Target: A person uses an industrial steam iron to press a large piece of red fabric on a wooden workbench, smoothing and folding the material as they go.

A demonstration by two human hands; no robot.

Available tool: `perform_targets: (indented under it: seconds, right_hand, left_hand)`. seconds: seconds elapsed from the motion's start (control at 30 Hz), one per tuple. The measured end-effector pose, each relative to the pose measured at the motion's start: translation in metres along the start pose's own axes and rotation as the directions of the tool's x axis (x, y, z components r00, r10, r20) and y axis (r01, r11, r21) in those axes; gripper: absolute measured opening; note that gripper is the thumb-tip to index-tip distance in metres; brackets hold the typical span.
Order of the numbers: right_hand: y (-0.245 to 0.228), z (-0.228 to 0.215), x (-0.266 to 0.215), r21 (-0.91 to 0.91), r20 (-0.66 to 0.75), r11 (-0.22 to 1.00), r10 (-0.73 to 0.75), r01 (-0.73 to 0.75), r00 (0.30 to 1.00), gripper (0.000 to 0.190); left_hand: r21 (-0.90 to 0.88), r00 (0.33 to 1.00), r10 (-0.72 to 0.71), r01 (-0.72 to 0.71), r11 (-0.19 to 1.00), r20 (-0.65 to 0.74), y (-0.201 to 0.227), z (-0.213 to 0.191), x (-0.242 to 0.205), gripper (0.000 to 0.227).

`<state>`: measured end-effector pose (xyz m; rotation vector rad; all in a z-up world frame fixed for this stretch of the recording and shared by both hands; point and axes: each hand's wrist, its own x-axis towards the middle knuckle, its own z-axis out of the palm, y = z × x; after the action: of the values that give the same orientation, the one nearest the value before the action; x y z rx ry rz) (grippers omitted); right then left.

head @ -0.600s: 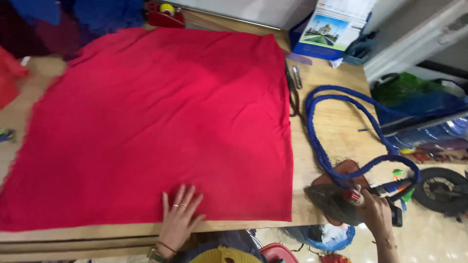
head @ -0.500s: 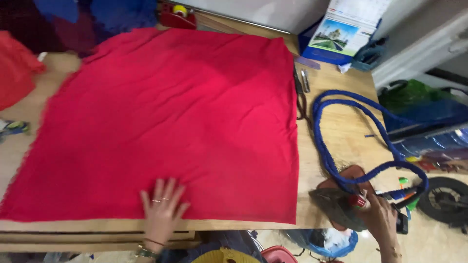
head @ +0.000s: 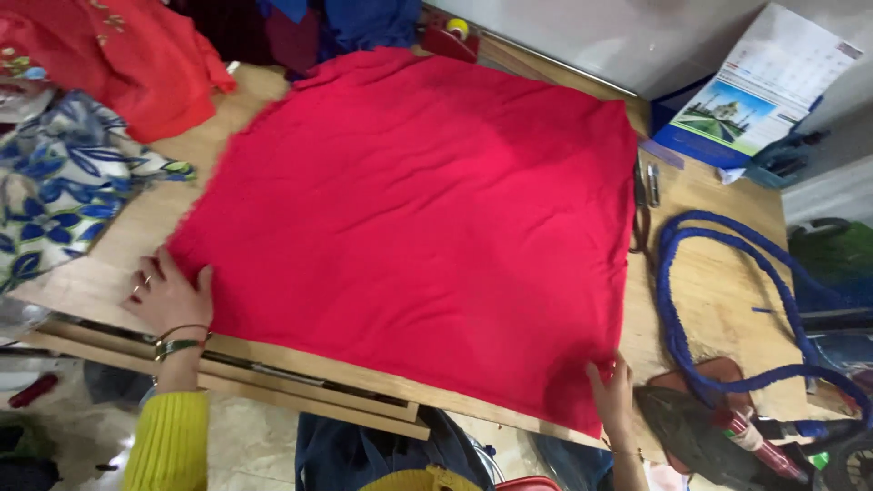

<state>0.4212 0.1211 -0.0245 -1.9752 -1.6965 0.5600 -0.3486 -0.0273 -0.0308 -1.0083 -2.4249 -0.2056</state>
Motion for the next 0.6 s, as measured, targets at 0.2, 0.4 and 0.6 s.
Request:
perform_targets:
  seconds: [0.2, 0.4, 0.6]
  right_hand:
    - [0.001, 0.019, -0.002, -0.024, 0.023, 0.959, 0.283, -0.282, 0.959, 0.074]
    - [-0.004, 0.0, -0.024, -0.292, -0.028, 0.956, 0.015, -0.023, 0.999, 0.036]
    - [-0.038, 0.007, -0.029, 0.22, -0.104, 0.933, 0.312, -0.284, 0.944, 0.095]
  left_hand:
    - [-0.121, 0.918, 0.002, 0.05, 0.991, 0.396, -0.014, 0.047, 0.007, 0.053]
    - [-0.615, 0.715, 0.151, 0.451, 0.646, 0.683, -0.036, 0.033, 0.022, 0.055]
    - [-0.371, 0.431, -0.105, 0.857, 0.357, 0.896, -0.026, 0.012, 0.025, 0.054]
